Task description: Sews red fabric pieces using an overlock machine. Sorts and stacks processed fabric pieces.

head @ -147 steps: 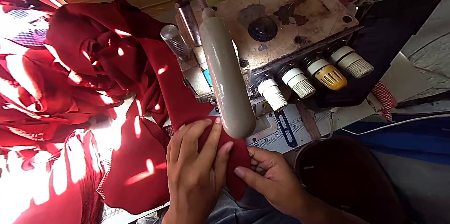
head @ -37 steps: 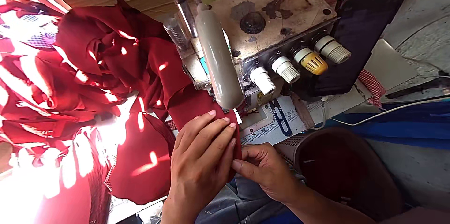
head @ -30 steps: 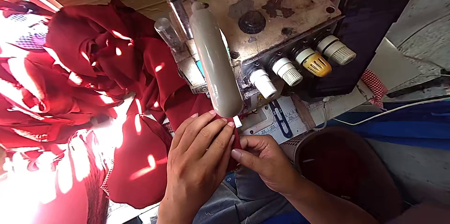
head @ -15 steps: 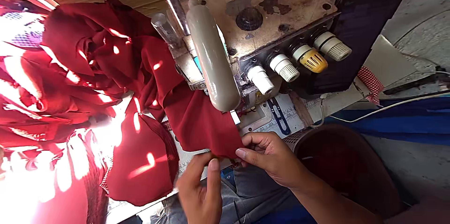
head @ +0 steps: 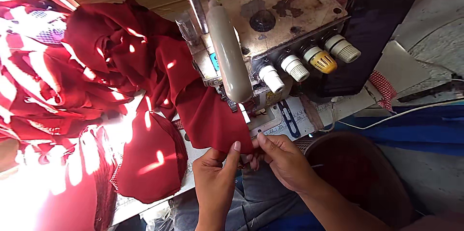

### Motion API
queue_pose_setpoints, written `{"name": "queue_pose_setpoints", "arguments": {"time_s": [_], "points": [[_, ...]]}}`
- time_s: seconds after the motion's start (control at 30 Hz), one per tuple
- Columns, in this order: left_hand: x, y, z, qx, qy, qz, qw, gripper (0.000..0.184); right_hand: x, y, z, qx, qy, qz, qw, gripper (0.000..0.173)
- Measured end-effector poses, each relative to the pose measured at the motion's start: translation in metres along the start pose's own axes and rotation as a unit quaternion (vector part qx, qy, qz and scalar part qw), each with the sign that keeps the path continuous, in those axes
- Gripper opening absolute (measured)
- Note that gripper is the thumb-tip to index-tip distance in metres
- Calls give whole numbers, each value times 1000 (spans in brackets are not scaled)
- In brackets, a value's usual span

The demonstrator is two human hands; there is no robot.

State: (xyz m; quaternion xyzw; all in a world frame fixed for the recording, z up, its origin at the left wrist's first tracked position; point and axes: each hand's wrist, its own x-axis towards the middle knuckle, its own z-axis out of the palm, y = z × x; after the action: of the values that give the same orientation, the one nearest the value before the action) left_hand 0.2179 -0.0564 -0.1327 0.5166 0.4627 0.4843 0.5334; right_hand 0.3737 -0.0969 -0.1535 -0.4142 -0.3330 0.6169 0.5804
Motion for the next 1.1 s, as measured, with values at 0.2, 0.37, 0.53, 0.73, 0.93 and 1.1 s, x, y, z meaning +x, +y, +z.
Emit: {"name": "queue_pose_setpoints", "arguments": {"time_s": [0.2,0.37,0.53,0.73,0.93,1.1], "points": [[-3,-3,0,-28,-12,1,1000,10,-1,3,8,23,18,-9,1000,17],[-17,-20,-13,123,68,185,972,9,-6,0,12,-12,31,-34,999,14],[-2,-19,-20,335,34,419,843,44,-11,-6,18,-101,37,-93,990,16],[52,-10,-28,386,-82,454,799,27,-11,-10,23,-141,25,-125,982,21],[32,1,-34,388,-129,481,776,20,-17,-1,10,-44,0,-73,996,18],[32,0,-31,388,-138,477,776,21,-2,-3,4,-38,0,-87,995,19]]}}
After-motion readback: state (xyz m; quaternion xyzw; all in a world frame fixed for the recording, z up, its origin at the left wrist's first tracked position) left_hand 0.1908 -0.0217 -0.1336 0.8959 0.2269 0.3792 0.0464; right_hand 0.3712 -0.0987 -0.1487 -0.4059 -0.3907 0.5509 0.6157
